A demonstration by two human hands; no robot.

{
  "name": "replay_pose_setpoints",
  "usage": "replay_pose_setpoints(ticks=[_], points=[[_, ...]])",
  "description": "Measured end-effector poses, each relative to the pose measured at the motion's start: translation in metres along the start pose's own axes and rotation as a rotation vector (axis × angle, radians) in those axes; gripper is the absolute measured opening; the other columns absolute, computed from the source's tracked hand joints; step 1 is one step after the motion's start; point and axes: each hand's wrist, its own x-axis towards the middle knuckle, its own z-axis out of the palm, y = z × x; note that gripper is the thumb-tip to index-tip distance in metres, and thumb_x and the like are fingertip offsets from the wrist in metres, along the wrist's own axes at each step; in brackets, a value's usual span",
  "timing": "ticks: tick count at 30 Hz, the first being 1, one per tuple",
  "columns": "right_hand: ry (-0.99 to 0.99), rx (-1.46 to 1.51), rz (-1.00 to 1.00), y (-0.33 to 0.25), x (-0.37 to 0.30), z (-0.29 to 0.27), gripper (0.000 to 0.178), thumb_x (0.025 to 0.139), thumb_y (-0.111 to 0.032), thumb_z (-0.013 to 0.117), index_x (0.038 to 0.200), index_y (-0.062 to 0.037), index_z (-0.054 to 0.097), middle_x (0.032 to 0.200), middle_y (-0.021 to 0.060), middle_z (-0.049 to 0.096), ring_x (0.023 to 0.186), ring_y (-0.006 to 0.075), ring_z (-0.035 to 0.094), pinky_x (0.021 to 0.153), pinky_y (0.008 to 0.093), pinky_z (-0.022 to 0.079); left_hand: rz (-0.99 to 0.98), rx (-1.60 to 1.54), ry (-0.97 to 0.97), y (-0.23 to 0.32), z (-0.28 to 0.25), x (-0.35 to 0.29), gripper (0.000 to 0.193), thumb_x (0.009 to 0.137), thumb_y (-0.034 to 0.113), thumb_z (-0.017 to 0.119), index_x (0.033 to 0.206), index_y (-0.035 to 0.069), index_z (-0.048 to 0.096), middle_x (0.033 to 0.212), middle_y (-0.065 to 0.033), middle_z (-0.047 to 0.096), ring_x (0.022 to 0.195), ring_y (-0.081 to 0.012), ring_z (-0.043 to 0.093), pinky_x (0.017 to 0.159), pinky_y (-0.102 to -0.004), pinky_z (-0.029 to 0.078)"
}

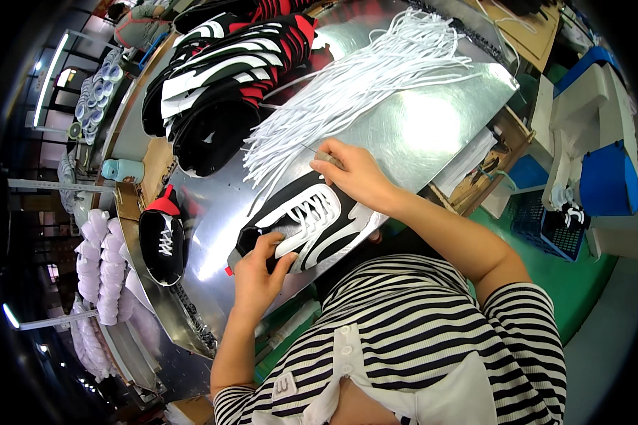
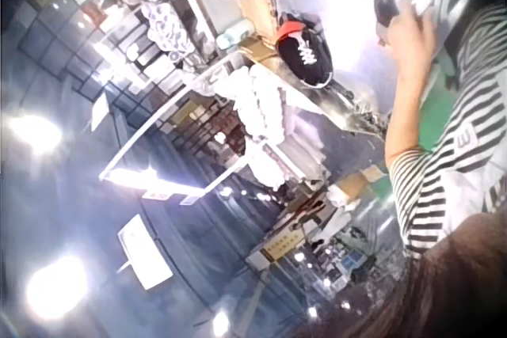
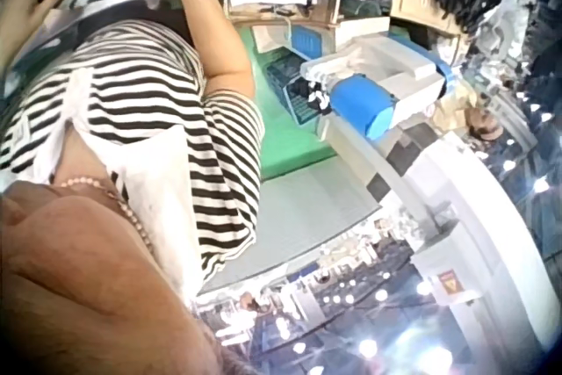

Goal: The person laces two black and white sneakers by hand, threading white laces through the eyelets of each shoe one at a time while working at a metal workstation.

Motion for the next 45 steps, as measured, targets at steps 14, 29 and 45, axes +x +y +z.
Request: replay_pose_setpoints(ticks=[14, 29, 45], points=[[-0.230, 0.820, 0.218, -0.004, -0.025, -0.001, 0.032, 0.088, -0.019, 0.072, 0.110, -0.0041, 0.054, 0.104, 0.0069, 0.066, 0.092, 0.0138, 0.066, 0.082, 0.0296, 0.055, 0.133, -0.275, 0.514, -0.009, 0.001, 0.012, 0.042, 0.080, 0.006, 0.072, 0.118, 0.002, 0.054, 0.119, -0.0151, 0.058, 0.119, -0.0326, 0.052, 0.100, -0.0431, 0.042], [-0.006, 0.888, 0.001, 0.013, -0.028, 0.011, 0.030, 0.088, -0.003, 0.069, 0.090, -0.0159, 0.041, 0.086, 0.0010, 0.059, 0.075, 0.0090, 0.059, 0.065, 0.0230, 0.052, -0.337, -2.016, 0.327, -0.005, 0.069, -0.009, 0.051, 0.092, 0.013, 0.065, 0.140, 0.007, 0.046, 0.135, -0.0080, 0.057, 0.123, -0.0244, 0.055, 0.107, -0.0421, 0.043], [-0.171, -0.557, -0.584, -0.048, -0.054, 0.042, 0.021, 0.073, -0.006, 0.075, 0.087, -0.0066, 0.060, 0.083, 0.0095, 0.055, 0.071, 0.0282, 0.059, 0.059, 0.0361, 0.047, -0.466, -1.827, 0.442, 0.018, 0.058, -0.008, 0.045, 0.089, 0.001, 0.063, 0.132, 0.000, 0.049, 0.118, -0.0083, 0.063, 0.107, -0.0191, 0.061, 0.094, -0.0334, 0.050]])
